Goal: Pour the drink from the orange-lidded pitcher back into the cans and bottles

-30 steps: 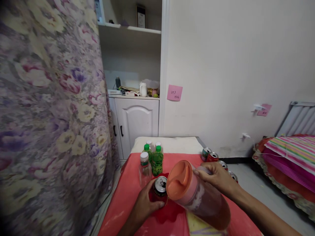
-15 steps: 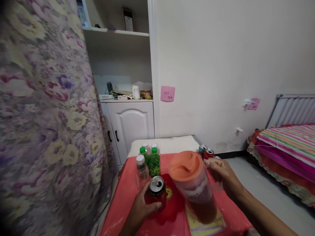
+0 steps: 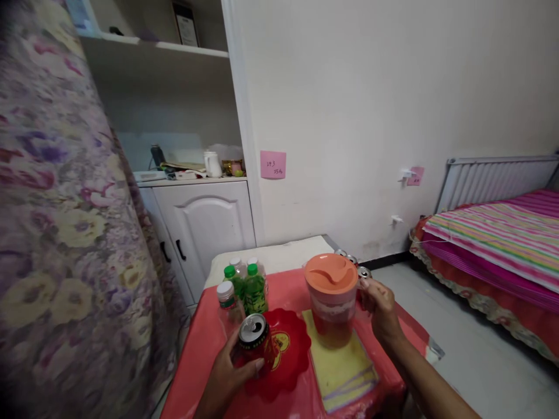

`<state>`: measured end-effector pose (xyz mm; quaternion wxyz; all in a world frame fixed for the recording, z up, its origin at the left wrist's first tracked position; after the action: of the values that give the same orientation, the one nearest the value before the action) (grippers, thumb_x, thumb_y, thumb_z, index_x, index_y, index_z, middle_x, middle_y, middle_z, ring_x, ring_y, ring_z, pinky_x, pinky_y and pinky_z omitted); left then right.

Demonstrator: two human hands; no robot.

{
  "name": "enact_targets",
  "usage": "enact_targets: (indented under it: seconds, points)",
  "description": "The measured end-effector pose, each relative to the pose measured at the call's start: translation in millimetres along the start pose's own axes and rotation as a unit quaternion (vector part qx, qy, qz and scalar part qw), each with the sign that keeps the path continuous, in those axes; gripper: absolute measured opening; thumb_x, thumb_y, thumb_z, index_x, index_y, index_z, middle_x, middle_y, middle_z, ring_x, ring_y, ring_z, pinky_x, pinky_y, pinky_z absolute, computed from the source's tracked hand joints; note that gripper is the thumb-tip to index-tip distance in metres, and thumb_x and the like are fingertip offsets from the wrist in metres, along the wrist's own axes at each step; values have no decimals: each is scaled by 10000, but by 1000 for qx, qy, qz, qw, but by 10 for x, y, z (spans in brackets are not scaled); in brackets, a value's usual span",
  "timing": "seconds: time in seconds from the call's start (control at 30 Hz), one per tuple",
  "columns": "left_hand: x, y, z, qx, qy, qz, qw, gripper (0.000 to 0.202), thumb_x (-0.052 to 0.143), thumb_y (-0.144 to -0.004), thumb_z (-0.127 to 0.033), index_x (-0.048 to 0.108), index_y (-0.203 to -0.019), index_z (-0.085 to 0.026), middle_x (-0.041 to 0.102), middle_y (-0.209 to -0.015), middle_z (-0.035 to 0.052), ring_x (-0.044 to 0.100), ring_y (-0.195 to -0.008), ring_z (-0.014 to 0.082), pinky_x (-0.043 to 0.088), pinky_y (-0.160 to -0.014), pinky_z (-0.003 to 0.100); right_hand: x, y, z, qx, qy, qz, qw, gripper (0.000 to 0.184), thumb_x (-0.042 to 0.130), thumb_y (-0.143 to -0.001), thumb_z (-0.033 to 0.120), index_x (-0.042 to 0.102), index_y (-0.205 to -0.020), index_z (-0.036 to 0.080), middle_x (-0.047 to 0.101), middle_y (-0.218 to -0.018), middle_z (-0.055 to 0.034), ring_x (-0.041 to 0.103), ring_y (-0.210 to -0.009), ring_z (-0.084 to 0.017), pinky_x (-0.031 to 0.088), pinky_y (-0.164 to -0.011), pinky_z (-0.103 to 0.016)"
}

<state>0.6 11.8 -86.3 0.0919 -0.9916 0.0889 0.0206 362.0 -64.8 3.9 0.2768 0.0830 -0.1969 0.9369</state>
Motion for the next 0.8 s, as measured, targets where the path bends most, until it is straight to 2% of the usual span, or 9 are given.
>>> enact_targets:
  seconds: [0.2,0.37,0.63,0.8]
  points:
    - [1,-45,0,-24,-41,29,998,835,882,-527,-333,594,-1279,-110,709,-1255,172,605,-1227,383,490,-1045,439,-68,1,-394,4,-11,-10,1000,404,617,-839,447,421,-567,221,312,-529,71,262,-490,-110,190,-485,-279]
    - [21,-59,-44,-44,-48,5,998,849,861,-505,-309,576,-1277,-99,703,-1261,192,602,-1229,398,488,-1046,464,-134,-11,-629,4,-14,-28,1000,416,633,-819,469,404,-573,225,286,-536,77,225,-493,-104,176,-471,-266]
    - [100,-71,-87,-42,-72,35,996,824,866,-534,-365,580,-1262,-105,712,-1254,175,609,-1225,396,511,-1025,444,-200,45,-750,1,10,-27,1000,429,602,-848,493,403,-579,224,304,-545,69,238,-514,-111,196,-474,-260]
    - [122,-85,-109,-35,-71,43,996,812,870,-545,-361,589,-1264,-110,725,-1234,166,628,-1202,393,520,-1015,444,-205,81,-687,-6,61,-25,998,422,584,-874,529,466,-615,217,345,-547,63,297,-517,-120,253,-487,-258]
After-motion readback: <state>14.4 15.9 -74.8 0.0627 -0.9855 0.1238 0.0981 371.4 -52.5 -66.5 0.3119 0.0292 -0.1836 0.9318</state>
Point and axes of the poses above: each hand's wrist, its own y-axis away from the middle knuckle, its own x-axis out of the palm, z = x × y, the point moved 6 cm from there along -y, towards the middle knuckle
